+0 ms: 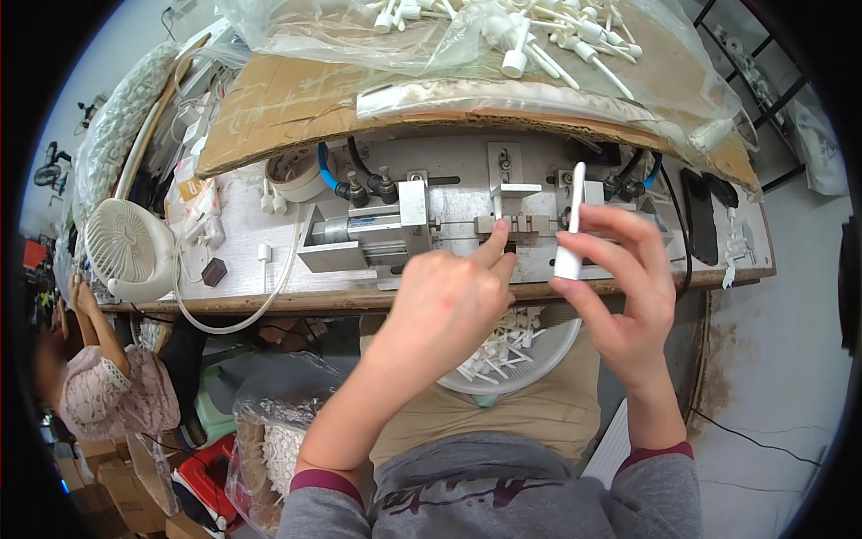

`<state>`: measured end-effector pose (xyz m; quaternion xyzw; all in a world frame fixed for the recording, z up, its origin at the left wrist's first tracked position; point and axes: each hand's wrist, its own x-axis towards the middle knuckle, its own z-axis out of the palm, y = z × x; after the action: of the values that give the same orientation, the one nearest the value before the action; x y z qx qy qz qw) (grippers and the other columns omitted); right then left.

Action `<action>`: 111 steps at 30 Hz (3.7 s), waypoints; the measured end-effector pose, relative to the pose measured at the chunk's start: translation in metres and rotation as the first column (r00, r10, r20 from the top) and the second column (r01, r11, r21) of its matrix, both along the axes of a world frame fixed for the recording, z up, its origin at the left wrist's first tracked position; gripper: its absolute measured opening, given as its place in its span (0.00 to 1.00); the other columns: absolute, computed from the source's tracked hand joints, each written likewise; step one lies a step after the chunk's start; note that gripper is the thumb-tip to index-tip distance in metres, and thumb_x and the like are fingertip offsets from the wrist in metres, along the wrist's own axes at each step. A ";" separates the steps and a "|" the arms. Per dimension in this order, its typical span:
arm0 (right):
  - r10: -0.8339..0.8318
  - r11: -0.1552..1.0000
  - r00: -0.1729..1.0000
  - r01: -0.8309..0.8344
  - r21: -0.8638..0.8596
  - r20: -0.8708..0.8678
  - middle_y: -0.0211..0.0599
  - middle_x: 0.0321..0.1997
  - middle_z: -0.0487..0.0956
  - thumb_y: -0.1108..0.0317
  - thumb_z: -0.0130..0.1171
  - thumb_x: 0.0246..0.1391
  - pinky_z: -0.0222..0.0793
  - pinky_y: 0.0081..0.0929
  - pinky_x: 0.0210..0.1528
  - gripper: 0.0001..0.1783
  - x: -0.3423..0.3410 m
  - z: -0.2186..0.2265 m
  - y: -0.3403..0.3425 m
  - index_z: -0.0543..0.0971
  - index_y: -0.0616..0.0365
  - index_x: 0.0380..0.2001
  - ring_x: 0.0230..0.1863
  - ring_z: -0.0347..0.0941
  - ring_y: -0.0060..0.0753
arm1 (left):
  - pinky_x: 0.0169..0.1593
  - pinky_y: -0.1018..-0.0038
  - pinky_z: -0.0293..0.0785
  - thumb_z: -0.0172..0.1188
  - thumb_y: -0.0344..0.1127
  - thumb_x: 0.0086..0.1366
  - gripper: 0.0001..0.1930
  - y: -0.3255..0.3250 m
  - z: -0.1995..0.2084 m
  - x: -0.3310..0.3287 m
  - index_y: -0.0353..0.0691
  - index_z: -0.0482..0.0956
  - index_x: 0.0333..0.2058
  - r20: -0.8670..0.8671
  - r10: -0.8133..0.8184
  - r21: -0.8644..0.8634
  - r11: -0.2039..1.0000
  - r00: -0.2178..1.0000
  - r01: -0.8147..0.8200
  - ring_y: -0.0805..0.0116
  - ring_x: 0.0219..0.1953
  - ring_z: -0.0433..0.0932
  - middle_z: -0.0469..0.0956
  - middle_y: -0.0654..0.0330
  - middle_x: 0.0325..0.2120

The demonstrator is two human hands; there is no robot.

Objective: Assembling small white plastic components using a pneumatic jig in a workshop environment.

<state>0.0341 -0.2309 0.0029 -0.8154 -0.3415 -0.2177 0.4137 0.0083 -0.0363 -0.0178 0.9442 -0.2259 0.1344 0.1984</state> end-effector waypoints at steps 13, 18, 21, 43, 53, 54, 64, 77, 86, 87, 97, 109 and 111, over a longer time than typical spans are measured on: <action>0.024 0.864 0.983 0.071 -0.499 0.182 0.51 0.52 0.78 0.74 0.58 0.36 0.68 0.21 0.19 0.13 -0.005 -0.043 0.032 0.75 0.62 0.31 0.12 0.67 0.27 | 0.42 0.63 0.75 0.62 0.34 0.57 0.10 -0.013 0.075 0.142 0.32 0.81 0.32 0.314 0.180 -0.106 0.982 0.932 -0.153 0.50 0.35 0.80 0.80 0.46 0.30; 0.019 0.810 0.997 0.031 -0.585 0.080 0.48 0.51 0.79 0.71 0.66 0.42 0.69 0.23 0.21 0.14 0.000 -0.030 0.035 0.75 0.60 0.34 0.15 0.70 0.31 | 0.38 0.61 0.76 0.61 0.33 0.57 0.10 -0.005 0.071 0.147 0.30 0.81 0.29 0.264 0.164 -0.157 0.980 0.950 -0.126 0.47 0.31 0.79 0.80 0.46 0.28; 0.021 0.788 0.996 0.040 -0.614 0.092 0.50 0.51 0.79 0.69 0.67 0.41 0.69 0.24 0.21 0.16 0.000 -0.030 0.033 0.74 0.61 0.34 0.15 0.71 0.33 | 0.39 0.64 0.75 0.62 0.31 0.57 0.08 -0.005 0.089 0.104 0.32 0.82 0.32 0.142 0.121 -0.474 0.880 0.982 -0.040 0.52 0.32 0.79 0.80 0.48 0.30; -0.041 0.985 0.973 0.000 -0.175 -0.227 0.37 0.35 0.83 0.67 0.68 0.48 0.71 0.23 0.25 0.14 0.006 0.007 -0.009 0.81 0.59 0.38 0.21 0.76 0.26 | 0.36 0.76 0.79 0.69 0.20 0.47 0.20 0.022 0.022 -0.029 0.35 0.83 0.42 0.098 0.148 -0.451 0.888 0.984 -0.089 0.71 0.34 0.80 0.75 0.53 0.50; -0.264 0.959 0.951 0.276 -0.059 0.164 0.27 0.31 0.83 0.70 0.64 0.50 0.63 0.15 0.26 0.07 0.100 0.070 0.020 0.82 0.59 0.34 0.21 0.68 0.14 | 0.35 0.73 0.77 0.68 0.27 0.48 0.17 0.014 -0.009 -0.033 0.34 0.81 0.40 0.230 0.079 -0.204 0.978 0.970 -0.031 0.64 0.34 0.81 0.78 0.53 0.49; -0.264 0.952 0.949 0.285 -0.115 0.171 0.30 0.32 0.82 0.65 0.67 0.47 0.66 0.22 0.28 0.15 0.122 0.073 0.023 0.80 0.58 0.38 0.23 0.70 0.21 | 0.35 0.73 0.77 0.67 0.27 0.48 0.17 0.012 -0.012 -0.034 0.35 0.81 0.40 0.233 0.102 -0.194 0.979 0.967 -0.056 0.64 0.33 0.81 0.78 0.53 0.49; -0.139 0.941 0.966 0.059 -0.335 -0.220 0.38 0.29 0.76 0.71 0.59 0.39 0.68 0.31 0.35 0.20 0.237 0.040 0.057 0.73 0.56 0.41 0.31 0.72 0.31 | 0.23 0.75 0.70 0.58 0.33 0.47 0.08 -0.012 -0.044 -0.016 0.34 0.78 0.24 0.304 0.146 0.022 0.987 0.941 -0.160 0.71 0.19 0.75 0.77 0.39 0.47; -0.018 0.938 0.962 0.111 -0.328 0.274 0.43 0.48 0.77 0.76 0.52 0.60 0.66 0.26 0.40 0.17 0.183 0.026 0.017 0.73 0.62 0.53 0.46 0.74 0.35 | 0.22 0.68 0.72 0.60 0.31 0.40 0.08 -0.021 -0.057 0.006 0.33 0.79 0.20 0.166 0.081 0.034 0.996 0.983 -0.087 0.61 0.23 0.81 0.73 0.35 0.52; 0.004 0.978 0.882 0.094 -0.185 0.471 0.46 0.49 0.75 0.78 0.54 0.59 0.66 0.36 0.54 0.14 0.095 0.026 0.003 0.75 0.66 0.49 0.52 0.72 0.46 | 0.25 0.65 0.74 0.63 0.35 0.41 0.11 -0.025 -0.065 -0.022 0.32 0.78 0.20 0.017 -0.011 -0.306 0.952 1.000 0.015 0.52 0.24 0.80 0.80 0.46 0.31; -0.004 0.981 0.889 0.092 -0.169 0.458 0.45 0.47 0.75 0.78 0.54 0.59 0.66 0.36 0.54 0.14 0.083 0.021 -0.001 0.75 0.66 0.49 0.52 0.72 0.45 | 0.26 0.63 0.74 0.64 0.36 0.40 0.11 -0.024 -0.063 -0.037 0.33 0.79 0.21 0.029 -0.056 -0.294 0.954 0.998 0.062 0.52 0.25 0.79 0.80 0.48 0.28; -0.011 0.999 0.879 0.031 -0.033 0.476 0.45 0.35 0.81 0.70 0.65 0.55 0.75 0.34 0.34 0.09 -0.044 -0.001 0.003 0.83 0.65 0.37 0.33 0.77 0.41 | 0.36 0.64 0.76 0.70 0.41 0.49 0.25 -0.025 -0.105 -0.109 0.35 0.77 0.45 -0.064 0.072 -0.498 0.862 0.995 -0.094 0.57 0.36 0.80 0.78 0.55 0.35; 0.186 0.979 0.966 -0.198 0.054 0.180 0.51 0.44 0.81 0.74 0.61 0.57 0.76 0.35 0.45 0.14 -0.115 -0.037 0.005 0.80 0.69 0.46 0.42 0.79 0.44 | 0.35 0.76 0.78 0.69 0.33 0.54 0.17 -0.041 -0.037 -0.121 0.34 0.78 0.41 -0.074 -0.021 -0.933 0.354 0.997 -0.062 0.71 0.34 0.79 0.78 0.58 0.33; 0.209 0.974 0.967 -0.219 0.055 0.147 0.51 0.44 0.81 0.74 0.60 0.57 0.77 0.35 0.45 0.14 -0.115 -0.042 -0.001 0.80 0.70 0.46 0.43 0.79 0.45 | 0.36 0.76 0.78 0.69 0.33 0.54 0.16 -0.040 -0.042 -0.121 0.34 0.79 0.40 -0.046 -0.001 -0.920 0.390 0.999 -0.042 0.70 0.34 0.80 0.78 0.58 0.33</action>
<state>-0.0812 -0.2314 -0.0388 -0.7412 -0.4479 -0.2408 0.4383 -0.1127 -0.0765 -0.0602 0.6829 -0.0988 0.2209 0.6892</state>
